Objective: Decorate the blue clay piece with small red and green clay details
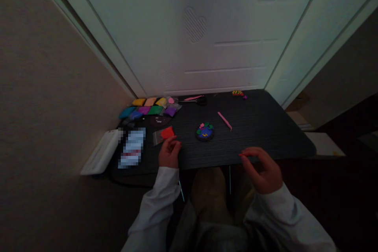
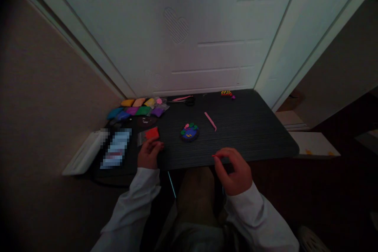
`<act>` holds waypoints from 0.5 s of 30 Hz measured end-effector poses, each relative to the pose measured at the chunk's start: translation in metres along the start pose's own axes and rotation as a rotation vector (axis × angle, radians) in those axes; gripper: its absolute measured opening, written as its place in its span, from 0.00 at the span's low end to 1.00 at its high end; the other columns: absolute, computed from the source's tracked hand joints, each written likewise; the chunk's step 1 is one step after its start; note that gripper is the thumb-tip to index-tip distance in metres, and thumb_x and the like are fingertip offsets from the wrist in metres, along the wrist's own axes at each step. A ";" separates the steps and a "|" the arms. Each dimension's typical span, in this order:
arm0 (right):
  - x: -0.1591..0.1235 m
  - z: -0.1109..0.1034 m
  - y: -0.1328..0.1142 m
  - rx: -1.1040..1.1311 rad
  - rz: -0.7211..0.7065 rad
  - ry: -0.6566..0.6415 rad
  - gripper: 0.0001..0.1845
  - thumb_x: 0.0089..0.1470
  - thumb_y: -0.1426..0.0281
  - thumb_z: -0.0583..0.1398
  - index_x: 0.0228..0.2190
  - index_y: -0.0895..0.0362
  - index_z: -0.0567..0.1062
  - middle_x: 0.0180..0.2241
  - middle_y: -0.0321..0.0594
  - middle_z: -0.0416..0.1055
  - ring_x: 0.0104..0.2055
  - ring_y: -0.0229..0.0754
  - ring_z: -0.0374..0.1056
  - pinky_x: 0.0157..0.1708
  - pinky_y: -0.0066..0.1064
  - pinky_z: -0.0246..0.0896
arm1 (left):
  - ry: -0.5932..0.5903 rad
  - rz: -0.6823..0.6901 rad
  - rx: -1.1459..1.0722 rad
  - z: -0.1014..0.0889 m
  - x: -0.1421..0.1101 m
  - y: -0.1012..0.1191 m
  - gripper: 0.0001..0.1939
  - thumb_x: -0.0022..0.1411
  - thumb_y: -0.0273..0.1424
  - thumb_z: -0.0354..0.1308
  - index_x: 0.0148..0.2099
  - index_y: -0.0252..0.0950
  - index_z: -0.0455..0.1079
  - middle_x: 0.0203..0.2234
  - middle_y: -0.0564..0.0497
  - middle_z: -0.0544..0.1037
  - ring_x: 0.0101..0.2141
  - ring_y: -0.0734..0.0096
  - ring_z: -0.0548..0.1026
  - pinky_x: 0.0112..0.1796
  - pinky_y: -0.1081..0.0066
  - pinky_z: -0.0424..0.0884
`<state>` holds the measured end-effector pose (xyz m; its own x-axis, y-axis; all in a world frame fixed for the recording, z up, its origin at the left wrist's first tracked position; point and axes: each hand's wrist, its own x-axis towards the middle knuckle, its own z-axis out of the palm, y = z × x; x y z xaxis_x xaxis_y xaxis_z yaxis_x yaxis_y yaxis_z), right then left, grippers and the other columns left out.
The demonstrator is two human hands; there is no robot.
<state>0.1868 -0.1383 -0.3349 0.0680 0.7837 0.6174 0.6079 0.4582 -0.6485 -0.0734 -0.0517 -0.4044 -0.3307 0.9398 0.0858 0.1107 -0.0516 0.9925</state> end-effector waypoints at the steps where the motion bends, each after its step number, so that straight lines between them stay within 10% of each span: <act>1: 0.000 0.001 0.000 -0.006 0.001 0.000 0.05 0.47 0.76 0.57 0.30 0.55 0.69 0.29 0.40 0.70 0.33 0.40 0.68 0.33 0.33 0.64 | -0.005 0.002 0.000 0.000 0.000 0.000 0.12 0.59 0.32 0.52 0.45 0.32 0.65 0.36 0.49 0.72 0.32 0.71 0.72 0.32 0.66 0.71; 15: 0.050 0.052 0.029 -0.151 -0.002 -0.201 0.05 0.47 0.75 0.57 0.30 0.56 0.70 0.29 0.39 0.71 0.34 0.40 0.68 0.35 0.33 0.64 | -0.042 -0.118 0.028 -0.007 -0.016 0.015 0.17 0.48 0.35 0.60 0.43 0.39 0.68 0.31 0.52 0.75 0.33 0.69 0.74 0.36 0.71 0.71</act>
<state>0.1666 -0.0638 -0.3466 -0.0827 0.8573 0.5082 0.7205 0.4037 -0.5638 -0.0725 -0.0700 -0.3900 -0.3031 0.9523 -0.0355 0.0996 0.0687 0.9927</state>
